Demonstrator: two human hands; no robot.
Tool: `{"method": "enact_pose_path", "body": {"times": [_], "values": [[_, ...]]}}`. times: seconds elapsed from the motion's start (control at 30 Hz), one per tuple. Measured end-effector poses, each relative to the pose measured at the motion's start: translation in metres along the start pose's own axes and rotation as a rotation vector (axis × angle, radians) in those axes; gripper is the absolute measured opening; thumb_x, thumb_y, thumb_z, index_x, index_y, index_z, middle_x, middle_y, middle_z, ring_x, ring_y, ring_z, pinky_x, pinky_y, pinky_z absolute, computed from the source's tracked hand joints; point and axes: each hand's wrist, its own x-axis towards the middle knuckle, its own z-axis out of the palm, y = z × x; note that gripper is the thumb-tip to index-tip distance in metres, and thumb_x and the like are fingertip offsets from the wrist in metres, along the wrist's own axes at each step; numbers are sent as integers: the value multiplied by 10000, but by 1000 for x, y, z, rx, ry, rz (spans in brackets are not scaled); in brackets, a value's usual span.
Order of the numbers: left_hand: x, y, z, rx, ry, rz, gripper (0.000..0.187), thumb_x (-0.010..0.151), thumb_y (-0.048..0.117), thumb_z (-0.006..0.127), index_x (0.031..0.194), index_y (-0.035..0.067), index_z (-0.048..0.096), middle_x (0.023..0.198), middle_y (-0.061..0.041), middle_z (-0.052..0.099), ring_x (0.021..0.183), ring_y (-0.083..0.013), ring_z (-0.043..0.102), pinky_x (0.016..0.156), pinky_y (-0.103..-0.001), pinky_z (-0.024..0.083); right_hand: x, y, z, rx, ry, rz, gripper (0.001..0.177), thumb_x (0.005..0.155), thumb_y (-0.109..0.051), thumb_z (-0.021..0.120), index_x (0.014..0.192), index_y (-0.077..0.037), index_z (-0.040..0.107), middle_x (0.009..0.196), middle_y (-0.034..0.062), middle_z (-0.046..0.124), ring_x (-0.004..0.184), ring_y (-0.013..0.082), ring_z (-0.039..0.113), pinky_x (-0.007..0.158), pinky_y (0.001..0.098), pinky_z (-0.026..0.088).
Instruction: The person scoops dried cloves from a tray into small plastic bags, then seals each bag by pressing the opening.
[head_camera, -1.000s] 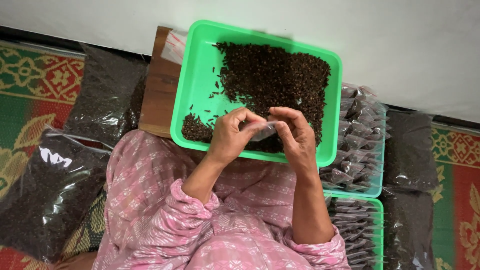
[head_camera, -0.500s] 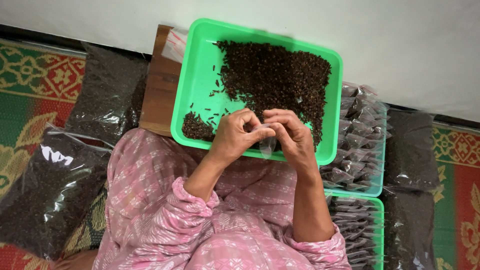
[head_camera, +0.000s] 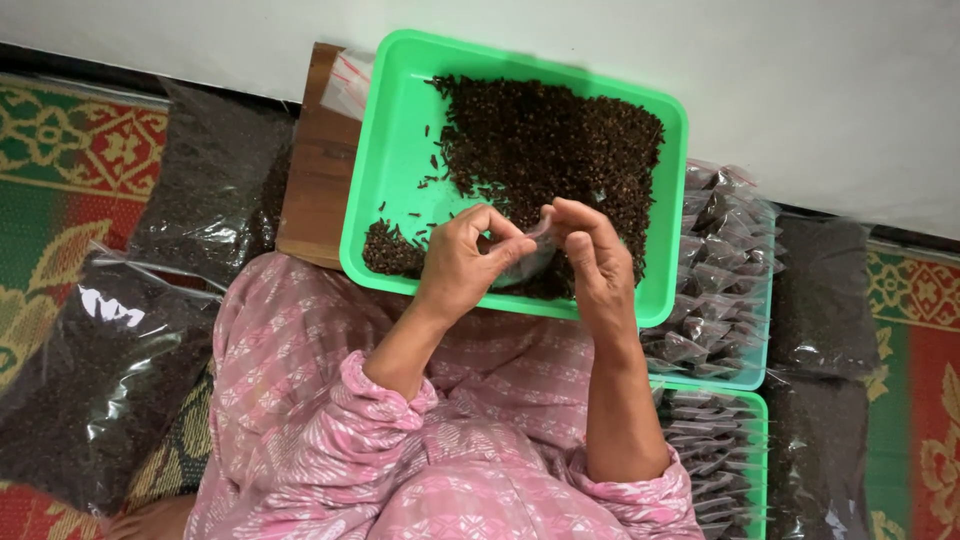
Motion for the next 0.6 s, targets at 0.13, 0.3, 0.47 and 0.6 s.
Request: {"method": "enact_pose_path", "body": {"times": [0.13, 0.3, 0.47, 0.6], "values": [[-1, 4, 1, 33, -5, 29, 230, 807, 288, 883, 830, 101, 752, 693, -82, 633, 672, -185, 643, 576, -249, 541, 0, 6, -3, -69, -90, -6, 415, 1044, -213, 599, 1431, -62, 587, 1261, 181, 672, 1138, 205, 631, 1022, 422, 520], [-1, 10, 1, 19, 14, 61, 281, 814, 333, 893, 794, 108, 728, 669, -44, 602, 662, -120, 614, 557, -245, 514, -3, 31, -9, 1, 25, 5, 291, 940, 15, 721, 1229, -8, 694, 959, 107, 718, 862, 110, 672, 787, 261, 569], [2, 20, -1, -41, -64, 49, 126, 919, 244, 786, 945, 120, 794, 764, -69, 688, 726, -145, 642, 647, -278, 556, -1, 27, -9, 5, 72, -45, 371, 951, -1, 729, 1308, -22, 634, 983, 114, 721, 873, 104, 669, 774, 246, 559], [0, 9, -2, 29, -26, 57, 151, 871, 271, 840, 883, 131, 785, 748, -51, 687, 745, -158, 678, 650, -260, 558, 1, 17, -4, 40, -6, -38, 486, 974, 22, 675, 1435, -43, 537, 1063, 145, 714, 919, 138, 673, 741, 242, 539]]}}
